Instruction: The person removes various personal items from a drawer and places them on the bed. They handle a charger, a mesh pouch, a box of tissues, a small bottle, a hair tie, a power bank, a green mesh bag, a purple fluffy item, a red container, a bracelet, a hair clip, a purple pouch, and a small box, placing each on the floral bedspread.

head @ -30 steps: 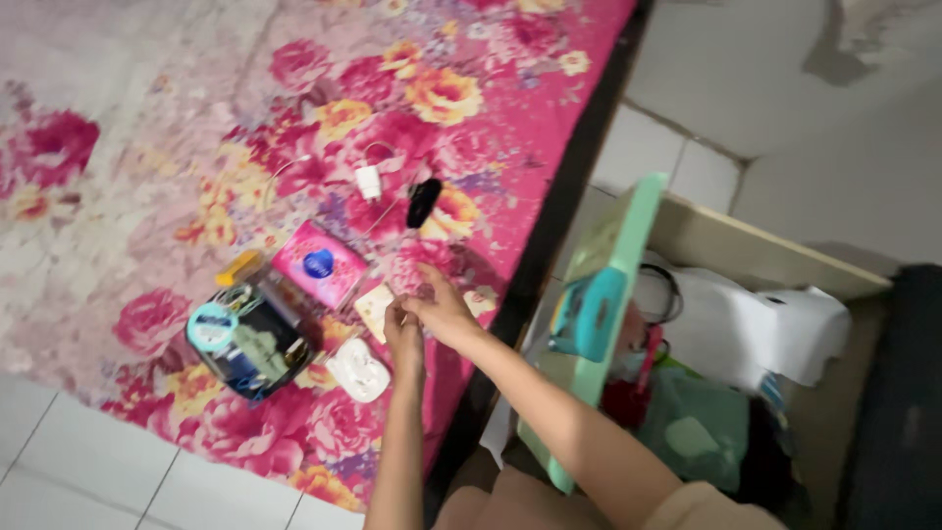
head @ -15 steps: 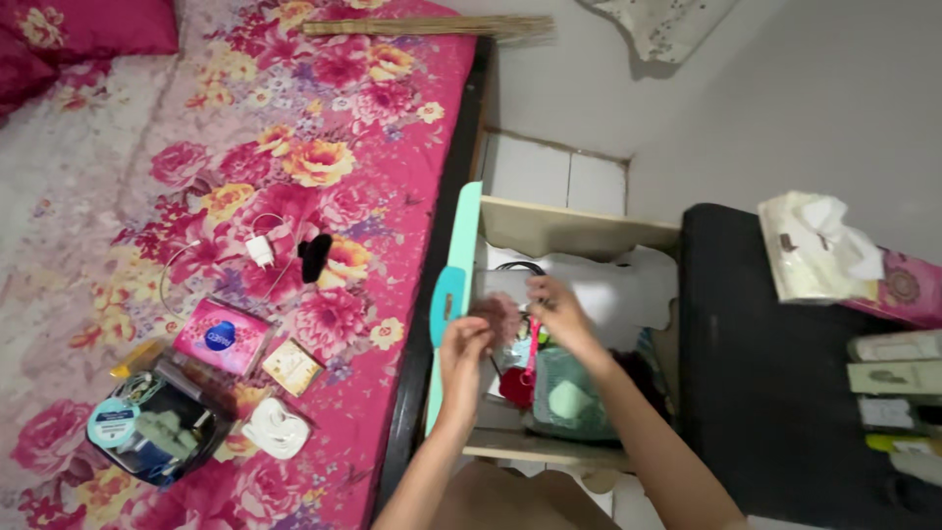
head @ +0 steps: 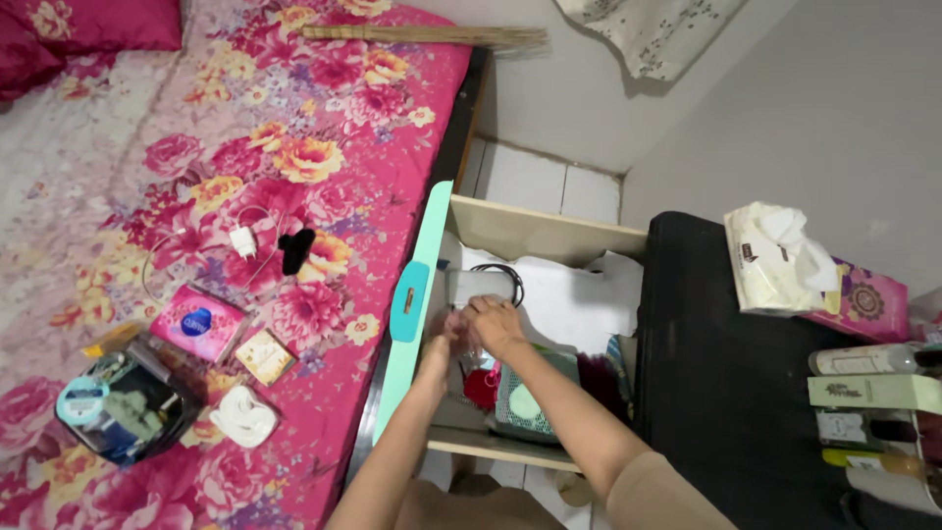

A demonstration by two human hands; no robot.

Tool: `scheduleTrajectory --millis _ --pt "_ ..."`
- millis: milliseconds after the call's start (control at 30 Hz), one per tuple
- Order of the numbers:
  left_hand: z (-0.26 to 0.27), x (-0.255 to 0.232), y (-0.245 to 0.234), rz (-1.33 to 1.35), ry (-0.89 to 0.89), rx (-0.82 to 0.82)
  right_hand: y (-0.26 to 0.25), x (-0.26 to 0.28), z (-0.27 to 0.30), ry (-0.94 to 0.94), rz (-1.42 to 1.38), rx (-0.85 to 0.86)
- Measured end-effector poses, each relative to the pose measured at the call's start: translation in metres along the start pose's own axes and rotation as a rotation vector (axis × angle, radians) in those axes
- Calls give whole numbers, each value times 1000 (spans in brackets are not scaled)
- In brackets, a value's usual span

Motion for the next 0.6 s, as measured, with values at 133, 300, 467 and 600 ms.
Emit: scheduleTrajectory --millis 133,300,467,600 --pt "12 1 -10 -165 -146 -73 22 -40 2 230 -511 174" --pt "29 -34 15 29 251 3 11 -68 16 616 -1475 295" --pt "58 -70 59 70 355 54 -19 -63 29 315 -1713 244" --pt "69 -77 76 162 341 3 -16 -65 39 501 -1800 209"
Point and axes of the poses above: each hand's wrist, its own z-axis away from the middle knuckle, its own y-axis out of the palm, x = y × z, the point moved 5 cm from there along -z, towards the middle knuckle, and after that the axes turned 7 degrees about y, right-handed, at the moved point
